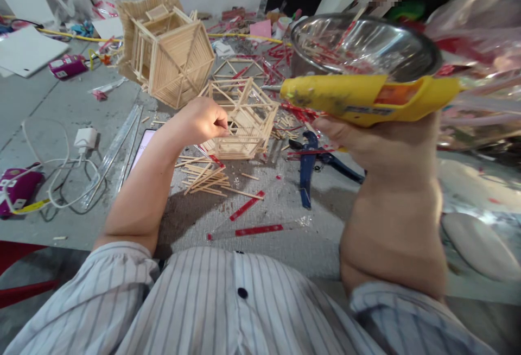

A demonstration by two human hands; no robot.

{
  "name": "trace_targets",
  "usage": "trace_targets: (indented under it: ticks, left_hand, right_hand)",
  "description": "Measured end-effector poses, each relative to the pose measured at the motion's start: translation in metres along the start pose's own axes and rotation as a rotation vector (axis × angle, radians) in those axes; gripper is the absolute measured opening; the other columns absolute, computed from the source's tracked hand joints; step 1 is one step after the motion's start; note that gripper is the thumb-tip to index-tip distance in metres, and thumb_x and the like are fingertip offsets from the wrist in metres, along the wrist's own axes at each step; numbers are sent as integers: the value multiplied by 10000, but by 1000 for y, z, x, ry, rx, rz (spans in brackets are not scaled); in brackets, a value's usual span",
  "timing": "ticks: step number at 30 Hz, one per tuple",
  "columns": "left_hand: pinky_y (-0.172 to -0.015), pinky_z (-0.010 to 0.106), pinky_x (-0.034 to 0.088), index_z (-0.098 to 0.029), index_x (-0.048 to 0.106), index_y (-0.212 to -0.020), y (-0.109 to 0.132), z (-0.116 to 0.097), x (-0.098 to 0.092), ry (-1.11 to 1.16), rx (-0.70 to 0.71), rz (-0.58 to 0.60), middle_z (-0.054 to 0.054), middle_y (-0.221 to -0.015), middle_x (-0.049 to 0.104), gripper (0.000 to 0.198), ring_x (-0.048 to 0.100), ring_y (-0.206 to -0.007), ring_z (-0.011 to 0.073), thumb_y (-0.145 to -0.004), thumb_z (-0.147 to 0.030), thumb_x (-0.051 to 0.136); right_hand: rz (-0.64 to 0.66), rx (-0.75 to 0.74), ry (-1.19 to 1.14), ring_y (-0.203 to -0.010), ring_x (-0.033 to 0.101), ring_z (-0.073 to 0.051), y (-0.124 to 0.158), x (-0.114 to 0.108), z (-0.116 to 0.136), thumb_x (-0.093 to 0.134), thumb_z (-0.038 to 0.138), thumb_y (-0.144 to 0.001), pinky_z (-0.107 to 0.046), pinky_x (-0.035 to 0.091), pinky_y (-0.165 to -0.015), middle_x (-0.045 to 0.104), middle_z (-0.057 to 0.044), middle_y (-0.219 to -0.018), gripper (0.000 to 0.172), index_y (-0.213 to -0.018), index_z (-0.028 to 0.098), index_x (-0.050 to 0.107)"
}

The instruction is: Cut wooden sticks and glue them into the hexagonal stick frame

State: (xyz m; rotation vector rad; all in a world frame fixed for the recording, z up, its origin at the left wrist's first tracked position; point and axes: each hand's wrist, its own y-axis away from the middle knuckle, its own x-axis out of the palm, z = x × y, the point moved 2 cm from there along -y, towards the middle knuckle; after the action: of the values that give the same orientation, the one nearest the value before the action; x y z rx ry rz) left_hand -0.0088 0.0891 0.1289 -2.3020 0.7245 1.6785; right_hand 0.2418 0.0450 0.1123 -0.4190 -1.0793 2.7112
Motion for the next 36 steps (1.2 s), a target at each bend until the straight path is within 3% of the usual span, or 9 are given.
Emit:
trace_targets:
  ticks: [6, 16, 36]
  left_hand:
    - [-703, 236, 344, -121, 737, -823, -1, 1, 2, 2, 32, 2, 30, -787, 684, 231, 569, -726, 106, -776, -280, 576]
    - [-676, 228, 343, -110, 739, -815, -3, 1, 2, -35, 27, 0, 30, -760, 673, 235, 550, -706, 105, -774, -289, 590]
    - [-719, 259, 361, -121, 731, -801, -2, 0, 5, -29, 20, -12, 48, -799, 680, 188, 590, -769, 131, -780, -246, 593]
  right_hand:
    - [-20, -60, -39, -826, 709, -158, 3, -1, -6, 845, 423, -575, -435, 616, -834, 703, 17, -878, 411, -861, 186, 671]
    - [-23, 20, -35, -802, 711, -175, 1, 0, 1, 837, 519, -522, -526, 572, -901, 703, 20, -849, 473, -810, 187, 661]
    - [-4, 17, 14, -784, 711, -160, 0, -1, 5, 819, 535, -544, -494, 599, -867, 695, 26, -834, 463, -805, 189, 656]
